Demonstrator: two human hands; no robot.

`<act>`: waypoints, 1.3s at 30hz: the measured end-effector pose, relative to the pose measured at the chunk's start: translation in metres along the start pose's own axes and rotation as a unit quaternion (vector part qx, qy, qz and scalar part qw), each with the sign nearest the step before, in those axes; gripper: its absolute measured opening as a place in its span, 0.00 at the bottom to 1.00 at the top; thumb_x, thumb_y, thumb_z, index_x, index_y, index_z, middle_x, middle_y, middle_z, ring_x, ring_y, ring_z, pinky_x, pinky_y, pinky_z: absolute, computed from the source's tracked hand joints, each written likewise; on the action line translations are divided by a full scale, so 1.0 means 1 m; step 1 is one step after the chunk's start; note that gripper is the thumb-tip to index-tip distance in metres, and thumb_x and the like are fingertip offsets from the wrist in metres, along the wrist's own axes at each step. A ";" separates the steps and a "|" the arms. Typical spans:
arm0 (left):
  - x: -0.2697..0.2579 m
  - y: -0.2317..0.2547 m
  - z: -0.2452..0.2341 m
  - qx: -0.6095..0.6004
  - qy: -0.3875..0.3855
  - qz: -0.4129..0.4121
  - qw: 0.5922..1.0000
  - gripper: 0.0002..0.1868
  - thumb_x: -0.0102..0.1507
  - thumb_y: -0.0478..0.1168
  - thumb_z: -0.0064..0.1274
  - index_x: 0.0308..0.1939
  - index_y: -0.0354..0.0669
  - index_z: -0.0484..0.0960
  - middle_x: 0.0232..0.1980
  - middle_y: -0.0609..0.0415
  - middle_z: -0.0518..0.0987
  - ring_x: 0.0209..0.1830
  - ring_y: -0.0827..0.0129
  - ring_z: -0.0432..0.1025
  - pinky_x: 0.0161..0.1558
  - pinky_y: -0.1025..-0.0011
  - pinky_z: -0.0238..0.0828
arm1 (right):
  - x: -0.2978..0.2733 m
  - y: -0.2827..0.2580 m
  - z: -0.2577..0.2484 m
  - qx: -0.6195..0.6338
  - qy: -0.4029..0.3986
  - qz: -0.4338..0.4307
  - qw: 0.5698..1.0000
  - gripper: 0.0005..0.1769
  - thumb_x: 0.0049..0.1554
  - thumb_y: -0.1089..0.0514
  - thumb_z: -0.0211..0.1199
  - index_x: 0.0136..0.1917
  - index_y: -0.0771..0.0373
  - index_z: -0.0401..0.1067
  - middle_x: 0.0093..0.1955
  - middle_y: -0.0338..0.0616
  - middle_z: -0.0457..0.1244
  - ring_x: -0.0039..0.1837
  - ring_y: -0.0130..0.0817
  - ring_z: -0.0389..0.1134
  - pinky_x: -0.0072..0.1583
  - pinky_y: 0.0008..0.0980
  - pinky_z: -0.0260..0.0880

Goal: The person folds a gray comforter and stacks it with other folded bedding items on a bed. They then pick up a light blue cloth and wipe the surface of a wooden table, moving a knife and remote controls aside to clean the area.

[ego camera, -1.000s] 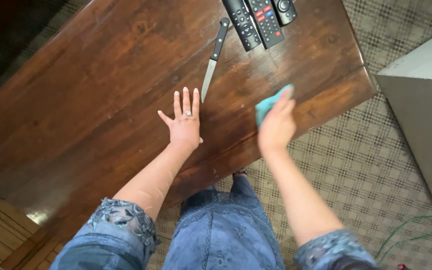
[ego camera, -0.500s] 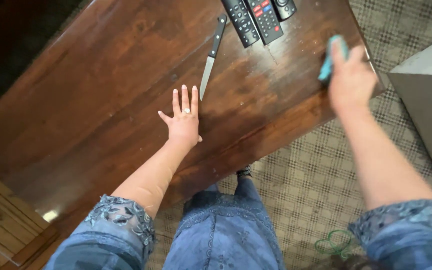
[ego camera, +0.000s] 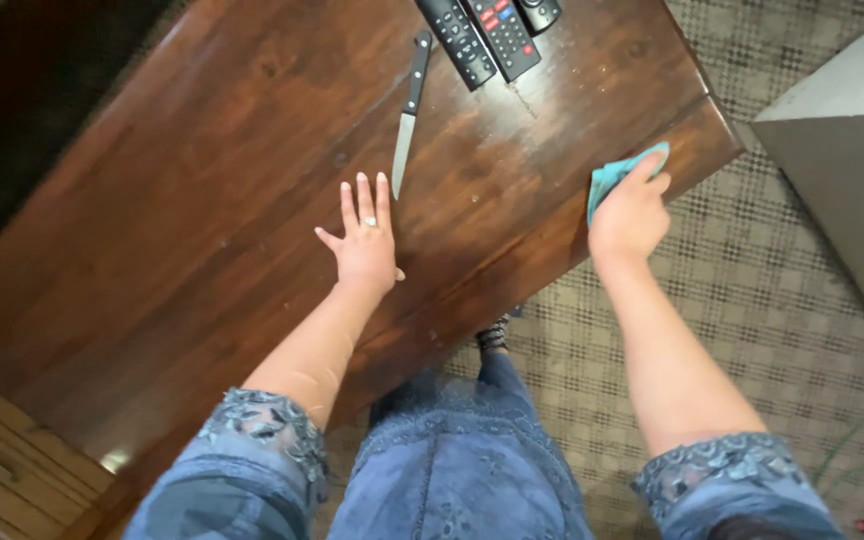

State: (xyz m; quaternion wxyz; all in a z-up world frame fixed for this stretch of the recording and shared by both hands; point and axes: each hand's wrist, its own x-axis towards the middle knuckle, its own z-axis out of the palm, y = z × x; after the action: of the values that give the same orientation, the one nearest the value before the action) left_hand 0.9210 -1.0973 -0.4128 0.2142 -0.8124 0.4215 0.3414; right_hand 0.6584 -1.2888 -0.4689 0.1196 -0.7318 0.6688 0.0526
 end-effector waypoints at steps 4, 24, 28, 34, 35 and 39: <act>-0.003 -0.006 -0.001 -0.003 0.025 0.018 1.000 0.81 0.44 0.54 0.78 0.81 0.50 0.26 0.85 0.50 0.30 0.85 0.51 0.29 0.67 0.25 0.52 | -0.044 -0.024 0.017 0.013 -0.018 0.054 0.998 0.28 0.69 0.56 0.45 0.78 0.68 0.44 0.61 0.63 0.60 0.48 0.61 0.70 0.47 0.56 0.71; -0.099 -0.045 0.112 -0.217 0.139 0.048 0.965 0.65 0.50 0.44 0.74 0.80 0.45 0.42 0.84 0.49 0.40 0.84 0.56 0.38 0.76 0.39 0.34 | -0.265 -0.102 0.075 0.026 -0.051 0.028 0.998 0.35 0.62 0.60 0.51 0.76 0.76 0.43 0.51 0.63 0.62 0.40 0.56 0.71 0.40 0.48 0.73; -0.121 -0.076 0.146 -0.167 0.147 0.130 0.966 0.65 0.49 0.42 0.74 0.80 0.44 0.44 0.84 0.49 0.42 0.85 0.56 0.40 0.79 0.47 0.39 | -0.328 -0.122 0.096 0.032 -0.085 0.020 0.996 0.35 0.61 0.58 0.53 0.76 0.70 0.46 0.51 0.60 0.63 0.39 0.52 0.72 0.39 0.47 0.73; -0.190 -0.112 0.192 -0.055 0.110 0.102 0.987 0.73 0.44 0.43 0.77 0.81 0.51 0.40 0.85 0.52 0.39 0.84 0.58 0.40 0.72 0.40 0.45 | -0.413 -0.145 0.110 0.036 -0.128 -0.023 0.991 0.35 0.58 0.58 0.55 0.75 0.67 0.48 0.49 0.58 0.63 0.38 0.50 0.72 0.38 0.44 0.74; -0.200 -0.119 0.195 -0.016 0.093 0.097 0.991 0.74 0.43 0.44 0.78 0.81 0.54 0.39 0.85 0.54 0.39 0.84 0.59 0.39 0.72 0.35 0.42 | -0.420 -0.146 0.107 0.037 -0.130 -0.034 0.990 0.34 0.58 0.58 0.54 0.74 0.68 0.49 0.49 0.58 0.63 0.39 0.50 0.72 0.39 0.44 0.74; -0.200 -0.137 0.185 0.031 0.079 0.140 0.986 0.75 0.43 0.46 0.78 0.81 0.57 0.37 0.85 0.57 0.38 0.84 0.63 0.40 0.70 0.24 0.40 | -0.426 -0.134 0.069 0.078 -0.129 -0.090 0.984 0.18 0.63 0.56 0.51 0.65 0.61 0.63 0.50 0.56 0.64 0.45 0.55 0.72 0.45 0.51 0.72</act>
State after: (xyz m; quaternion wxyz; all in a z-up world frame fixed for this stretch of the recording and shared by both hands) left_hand 0.8836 -0.7963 -0.3820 0.1551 -0.7627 0.5573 0.2892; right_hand 0.7542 -0.8502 -0.4204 0.2663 -0.7641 0.5816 0.0832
